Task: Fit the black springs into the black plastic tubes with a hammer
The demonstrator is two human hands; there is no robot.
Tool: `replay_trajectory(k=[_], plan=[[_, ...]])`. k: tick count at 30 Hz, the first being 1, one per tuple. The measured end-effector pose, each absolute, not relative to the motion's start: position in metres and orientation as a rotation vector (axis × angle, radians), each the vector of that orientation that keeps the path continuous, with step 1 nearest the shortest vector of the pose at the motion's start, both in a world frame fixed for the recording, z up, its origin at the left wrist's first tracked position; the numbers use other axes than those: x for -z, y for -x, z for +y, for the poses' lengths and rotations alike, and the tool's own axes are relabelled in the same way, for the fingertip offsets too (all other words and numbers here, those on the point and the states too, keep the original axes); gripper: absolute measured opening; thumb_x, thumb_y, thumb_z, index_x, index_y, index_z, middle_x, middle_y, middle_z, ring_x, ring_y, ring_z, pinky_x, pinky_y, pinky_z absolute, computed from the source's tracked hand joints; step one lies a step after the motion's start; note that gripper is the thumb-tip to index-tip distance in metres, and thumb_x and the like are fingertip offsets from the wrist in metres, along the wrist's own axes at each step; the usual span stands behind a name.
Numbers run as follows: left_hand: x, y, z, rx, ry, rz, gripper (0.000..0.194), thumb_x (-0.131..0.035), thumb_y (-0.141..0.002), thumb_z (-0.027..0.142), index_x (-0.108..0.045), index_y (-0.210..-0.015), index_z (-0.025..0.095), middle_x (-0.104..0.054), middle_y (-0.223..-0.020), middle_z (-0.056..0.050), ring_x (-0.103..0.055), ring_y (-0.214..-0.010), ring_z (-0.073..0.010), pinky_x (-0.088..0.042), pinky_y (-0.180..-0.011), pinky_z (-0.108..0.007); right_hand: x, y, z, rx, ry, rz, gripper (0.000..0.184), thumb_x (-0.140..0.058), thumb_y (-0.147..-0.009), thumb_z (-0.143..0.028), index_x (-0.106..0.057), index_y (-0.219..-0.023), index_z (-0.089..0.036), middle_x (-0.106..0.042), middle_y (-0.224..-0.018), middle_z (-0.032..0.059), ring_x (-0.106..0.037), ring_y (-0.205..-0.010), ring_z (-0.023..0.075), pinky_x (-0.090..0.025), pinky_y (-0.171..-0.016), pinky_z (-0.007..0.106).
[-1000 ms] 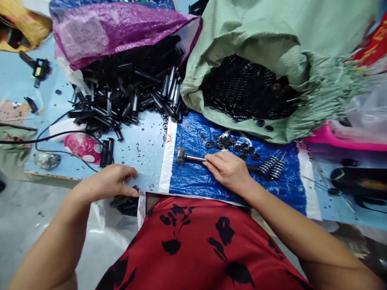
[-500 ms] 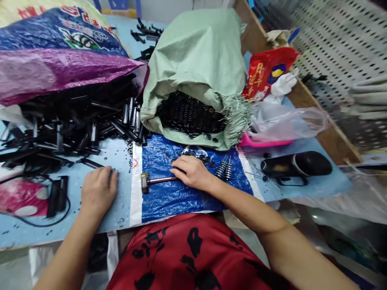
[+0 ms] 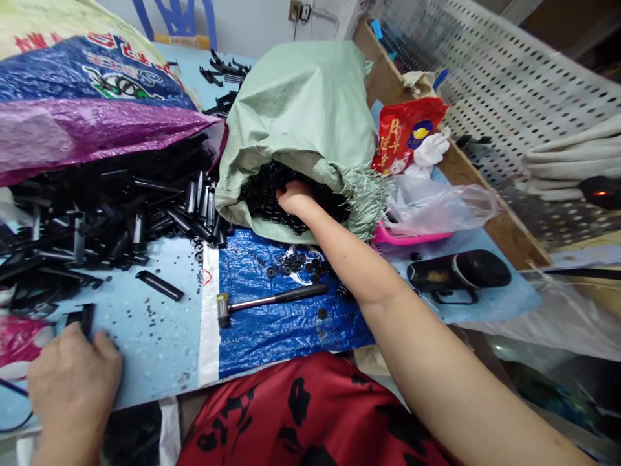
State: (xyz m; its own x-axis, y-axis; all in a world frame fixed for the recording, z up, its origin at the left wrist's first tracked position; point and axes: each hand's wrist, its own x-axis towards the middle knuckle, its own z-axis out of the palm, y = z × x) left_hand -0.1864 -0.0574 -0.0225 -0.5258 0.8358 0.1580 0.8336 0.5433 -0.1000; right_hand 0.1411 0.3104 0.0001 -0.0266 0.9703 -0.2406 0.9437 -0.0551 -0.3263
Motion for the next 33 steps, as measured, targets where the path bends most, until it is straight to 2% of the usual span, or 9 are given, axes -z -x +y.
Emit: replay_trajectory(k=[3,6,11,15,21,23,26,30,33], plan=[[0.034,0.180,-0.050,0.273,1.524,-2.551,0.028,-0.043,-0.095,0.049,-0.060,-0.112,0.036,-0.068,-0.091,-0.005,-0.069,-0.100,-0.0396,-0.058,-0.086,-0.064,0.004,-0.135,0.316,-0.663,2.206,-2.094,0.043,-0.062,-0.098,-0.044,-0.073,-0.119,-0.008,-0.070,-0.122,0.0203,-0.069,-0.120,0.0309,-0.055,-0.108,0.041],[0.052,0.166,-0.037,0.616,1.775,-2.438,0.019,-0.053,-0.094,0.039,-0.063,-0.107,0.030,-0.071,-0.101,-0.007,-0.068,-0.105,-0.0363,-0.057,-0.097,-0.059,0.006,-0.136,0.316,-0.679,2.207,-2.050,0.048,-0.065,-0.096,-0.047,-0.072,-0.120,-0.005,-0.070,-0.121,0.0224,-0.067,-0.123,0.0325,-0.054,-0.109,0.041],[0.066,0.137,-0.003,0.773,2.103,-2.218,0.016,-0.056,-0.097,0.030,-0.068,-0.101,0.019,-0.074,-0.108,-0.016,-0.070,-0.099,-0.0307,-0.055,-0.095,-0.046,0.010,-0.142,0.315,-0.721,2.114,-1.960,0.039,-0.065,-0.096,-0.040,-0.072,-0.118,-0.008,-0.071,-0.120,0.0172,-0.068,-0.118,0.0268,-0.053,-0.108,0.037],[0.055,0.130,0.005,0.802,2.153,-2.137,0.014,-0.055,-0.098,0.028,-0.066,-0.097,0.019,-0.075,-0.107,-0.015,-0.070,-0.099,-0.0292,-0.053,-0.095,-0.044,0.012,-0.153,0.310,-0.802,1.950,-1.868,0.039,-0.052,-0.101,-0.038,-0.069,-0.121,-0.010,-0.072,-0.109,0.0087,-0.068,-0.095,0.0139,-0.054,-0.089,0.023],[0.030,0.132,-0.022,1.190,1.784,-2.655,0.017,-0.065,-0.091,0.036,-0.056,-0.091,0.022,-0.074,-0.124,-0.014,-0.069,-0.083,-0.0240,-0.052,-0.074,-0.038,0.005,-0.179,0.244,-1.102,1.394,-1.674,0.043,-0.062,-0.093,-0.047,-0.062,-0.118,-0.012,-0.066,-0.091,0.0019,-0.058,-0.076,0.0075,-0.052,-0.075,0.019],[0.028,0.130,-0.027,1.573,1.563,-2.948,0.027,-0.073,-0.086,0.040,-0.053,-0.084,0.021,-0.075,-0.103,-0.008,-0.064,-0.068,-0.0176,-0.046,-0.060,-0.031,0.004,-0.186,0.204,-1.339,1.166,-1.515,0.055,-0.071,-0.084,-0.057,-0.059,-0.117,-0.015,-0.063,-0.088,0.0005,-0.060,-0.073,0.0084,-0.055,-0.073,0.022],[0.023,0.115,-0.023,2.155,1.148,-3.084,0.036,-0.080,-0.082,0.045,-0.053,-0.081,0.021,-0.061,-0.068,0.002,-0.051,-0.055,-0.0114,-0.038,-0.050,-0.023,0.007,-0.185,0.149,-1.767,1.006,-1.295,0.065,-0.072,-0.081,-0.068,-0.055,-0.120,-0.019,-0.064,-0.087,0.0004,-0.062,-0.070,0.0100,-0.056,-0.069,0.025],[0.011,0.081,-0.005,2.653,0.881,-2.995,0.050,-0.089,-0.074,0.049,-0.058,-0.104,0.022,-0.065,-0.072,0.004,-0.052,-0.055,-0.0092,-0.040,-0.050,-0.018,0.010,-0.164,0.110,-2.177,0.948,-0.975,0.066,-0.056,-0.089,-0.078,-0.057,-0.116,-0.017,-0.064,-0.087,0.0017,-0.060,-0.066,0.0084,-0.050,-0.059,0.021],[0.004,0.058,0.003,2.823,0.964,-3.017,0.054,-0.094,-0.068,0.047,-0.058,-0.099,0.020,-0.066,-0.072,0.003,-0.057,-0.056,-0.0089,-0.045,-0.053,-0.018,0.007,-0.146,0.106,-2.204,0.976,-0.938,0.069,-0.064,-0.085,-0.080,-0.059,-0.108,-0.015,-0.063,-0.086,0.0012,-0.062,-0.070,0.0077,-0.050,-0.061,0.019]])
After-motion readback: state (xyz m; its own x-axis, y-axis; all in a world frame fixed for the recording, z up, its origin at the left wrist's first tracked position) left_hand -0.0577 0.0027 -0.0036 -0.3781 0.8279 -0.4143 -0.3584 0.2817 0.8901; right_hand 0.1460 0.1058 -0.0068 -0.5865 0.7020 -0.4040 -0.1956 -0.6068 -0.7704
